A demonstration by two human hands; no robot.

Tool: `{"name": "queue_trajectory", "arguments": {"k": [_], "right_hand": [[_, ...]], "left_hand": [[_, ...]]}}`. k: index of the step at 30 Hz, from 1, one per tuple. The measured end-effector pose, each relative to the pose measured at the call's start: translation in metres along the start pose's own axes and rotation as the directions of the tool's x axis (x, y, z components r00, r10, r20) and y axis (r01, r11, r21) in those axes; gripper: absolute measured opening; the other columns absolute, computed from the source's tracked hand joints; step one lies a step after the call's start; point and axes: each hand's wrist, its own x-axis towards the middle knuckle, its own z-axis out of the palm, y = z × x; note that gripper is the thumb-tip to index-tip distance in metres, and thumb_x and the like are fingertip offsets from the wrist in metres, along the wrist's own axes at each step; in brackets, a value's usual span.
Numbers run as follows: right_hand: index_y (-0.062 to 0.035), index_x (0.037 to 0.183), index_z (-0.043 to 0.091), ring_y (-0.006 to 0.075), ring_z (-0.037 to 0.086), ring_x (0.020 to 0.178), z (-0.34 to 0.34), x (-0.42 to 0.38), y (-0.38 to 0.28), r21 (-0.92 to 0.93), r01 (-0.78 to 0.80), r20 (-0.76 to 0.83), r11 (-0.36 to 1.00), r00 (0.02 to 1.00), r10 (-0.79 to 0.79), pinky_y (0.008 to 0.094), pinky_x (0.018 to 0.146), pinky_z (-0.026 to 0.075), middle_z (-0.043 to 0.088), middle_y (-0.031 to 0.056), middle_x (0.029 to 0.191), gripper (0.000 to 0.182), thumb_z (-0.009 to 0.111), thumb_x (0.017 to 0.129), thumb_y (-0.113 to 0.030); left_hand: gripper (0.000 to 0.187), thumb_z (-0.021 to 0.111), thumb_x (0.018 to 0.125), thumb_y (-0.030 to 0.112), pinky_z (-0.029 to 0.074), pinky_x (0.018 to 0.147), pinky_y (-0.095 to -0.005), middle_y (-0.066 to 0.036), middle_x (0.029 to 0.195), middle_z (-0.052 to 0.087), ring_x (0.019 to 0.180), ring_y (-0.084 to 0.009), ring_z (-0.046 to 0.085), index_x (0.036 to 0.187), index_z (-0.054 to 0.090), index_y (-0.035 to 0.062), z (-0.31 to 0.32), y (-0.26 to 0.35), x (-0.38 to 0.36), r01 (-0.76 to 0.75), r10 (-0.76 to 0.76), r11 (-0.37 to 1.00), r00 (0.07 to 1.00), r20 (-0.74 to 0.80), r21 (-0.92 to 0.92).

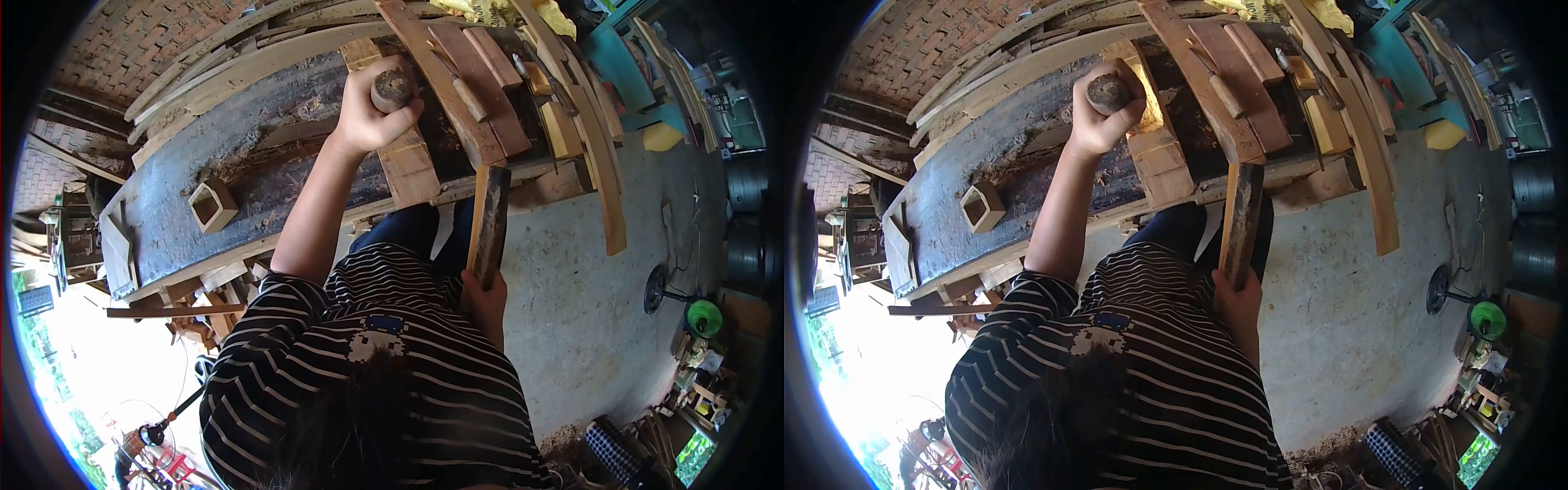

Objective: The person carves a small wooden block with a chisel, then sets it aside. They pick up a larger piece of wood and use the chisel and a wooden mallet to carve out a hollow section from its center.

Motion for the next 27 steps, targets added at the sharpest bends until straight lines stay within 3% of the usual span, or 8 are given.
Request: {"name": "queue_trajectory", "arguments": {"k": [2, 9, 27], "right_hand": [[0.0027, 0.11, 0.059, 0.0196, 0.062, 0.086, -0.001, 0.0, 0.001, -0.014, -0.013, 0.0, 1.0, 1.0, 0.013, 0.0324, 0.079, 0.048, 0.066, 0.0122, 0.095, 0.045, 0.074, 0.077, -0.024], [0.0036, 0.109, 0.059, 0.0205, 0.062, 0.087, -0.004, 0.002, 0.008, 0.009, -0.053, 0.001, 0.999, 0.999, 0.053, 0.0327, 0.08, 0.048, 0.066, 0.0129, 0.097, 0.045, 0.074, 0.077, -0.024], [0.0036, 0.112, 0.059, 0.0231, 0.063, 0.09, -0.001, 0.004, 0.01, -0.028, -0.046, 0.001, 0.999, 0.999, 0.046, 0.0346, 0.082, 0.048, 0.066, 0.015, 0.099, 0.049, 0.075, 0.076, -0.026]], "left_hand": [[0.013, 0.065, 0.065, 0.004, 0.046, 0.062, -0.0266, -0.006, 0.069, 0.059, 0.066, -0.0129, 0.056, 0.072, 0.054, 0.0014, 0.0, -0.001, -0.002, 0.042, -0.042, 0.999, 0.999, -0.008, 0.021], [0.012, 0.065, 0.065, 0.004, 0.046, 0.061, -0.0272, -0.006, 0.069, 0.058, 0.065, -0.0135, 0.057, 0.069, 0.054, 0.0016, 0.0, 0.0, -0.002, 0.054, -0.054, 0.999, 0.998, -0.03, -0.001], [0.009, 0.062, 0.067, 0.003, 0.041, 0.056, -0.0241, -0.002, 0.067, 0.055, 0.061, -0.0095, 0.051, 0.072, 0.055, 0.0018, 0.0, -0.002, 0.0, 0.007, -0.007, 1.0, 1.0, -0.028, -0.004]]}}
